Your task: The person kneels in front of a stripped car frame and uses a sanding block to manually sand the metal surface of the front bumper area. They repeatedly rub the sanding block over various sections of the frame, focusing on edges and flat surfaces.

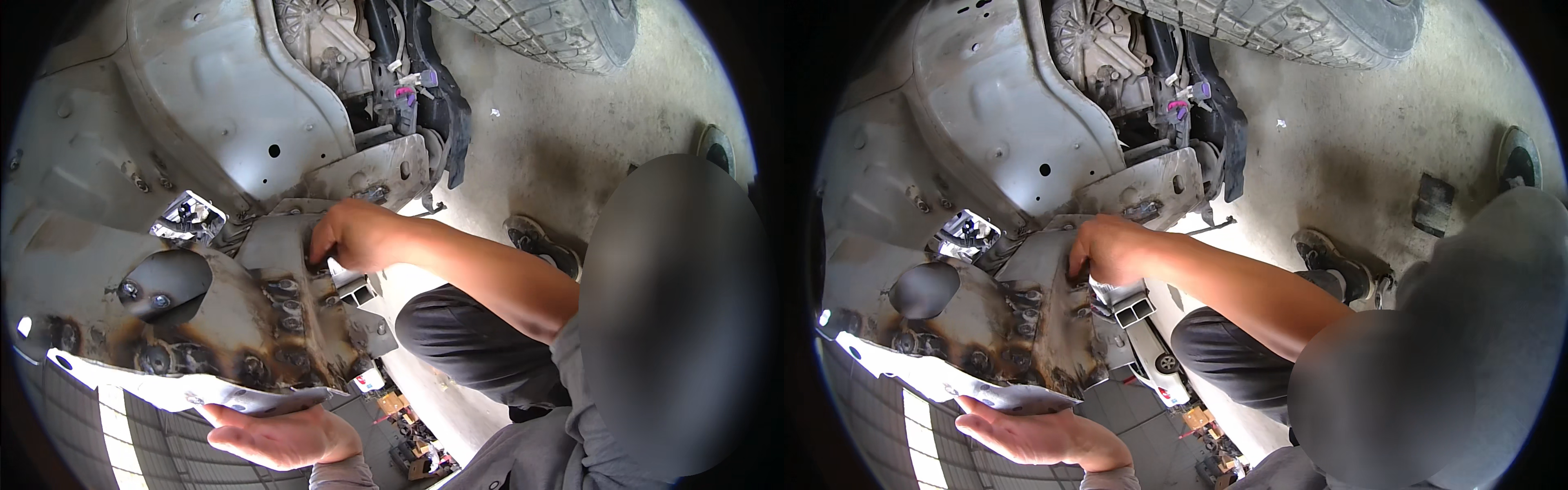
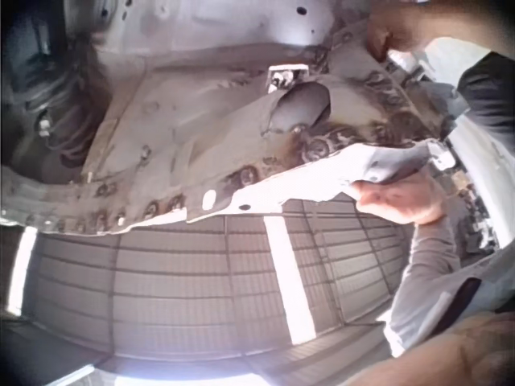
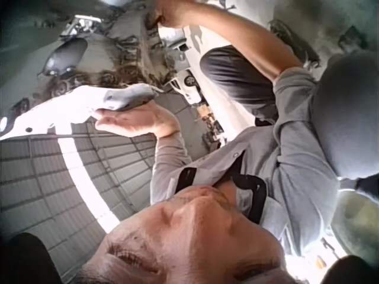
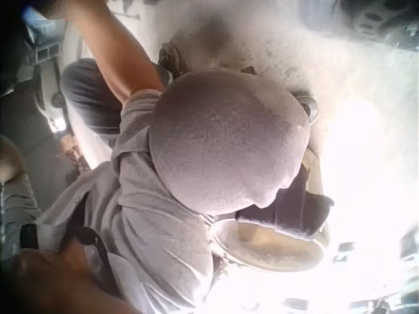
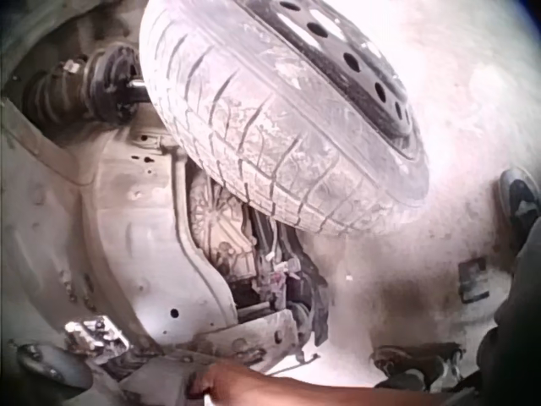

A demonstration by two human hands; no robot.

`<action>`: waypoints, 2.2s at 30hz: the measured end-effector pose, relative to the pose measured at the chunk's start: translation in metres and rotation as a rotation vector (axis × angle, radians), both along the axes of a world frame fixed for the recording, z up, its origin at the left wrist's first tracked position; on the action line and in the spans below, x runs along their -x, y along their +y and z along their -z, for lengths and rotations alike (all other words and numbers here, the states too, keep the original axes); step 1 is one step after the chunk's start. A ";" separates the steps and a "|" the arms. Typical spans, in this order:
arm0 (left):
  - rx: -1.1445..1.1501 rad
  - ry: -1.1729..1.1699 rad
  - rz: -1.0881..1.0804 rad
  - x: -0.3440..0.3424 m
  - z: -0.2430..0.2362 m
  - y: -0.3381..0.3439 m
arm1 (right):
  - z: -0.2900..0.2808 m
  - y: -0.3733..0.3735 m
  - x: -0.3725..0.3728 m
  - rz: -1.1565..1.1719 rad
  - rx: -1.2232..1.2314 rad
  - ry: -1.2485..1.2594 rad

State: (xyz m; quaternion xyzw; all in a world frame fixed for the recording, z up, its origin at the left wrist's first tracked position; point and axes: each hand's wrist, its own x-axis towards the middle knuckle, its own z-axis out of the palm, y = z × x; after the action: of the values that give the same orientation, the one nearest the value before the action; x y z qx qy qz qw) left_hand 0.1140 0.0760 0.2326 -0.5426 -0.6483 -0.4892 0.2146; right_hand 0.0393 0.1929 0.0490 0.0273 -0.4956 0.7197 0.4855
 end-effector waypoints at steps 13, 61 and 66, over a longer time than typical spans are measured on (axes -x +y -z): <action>0.122 0.616 -0.100 0.019 0.004 -0.014 | 0.003 -0.013 -0.052 -0.157 -0.014 0.204; 0.196 -0.101 0.068 -0.008 0.004 0.018 | -0.028 -0.024 -0.151 0.142 -0.385 -0.141; 0.184 -0.176 0.081 -0.010 0.005 0.014 | -0.026 -0.027 -0.155 0.136 -0.366 -0.057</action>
State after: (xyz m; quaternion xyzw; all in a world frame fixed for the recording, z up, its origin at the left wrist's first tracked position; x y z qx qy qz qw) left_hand 0.1238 0.0902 0.2277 -0.5407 -0.6844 -0.4815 0.0862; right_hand 0.1941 0.1661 0.0753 0.0610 -0.6323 0.5835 0.5059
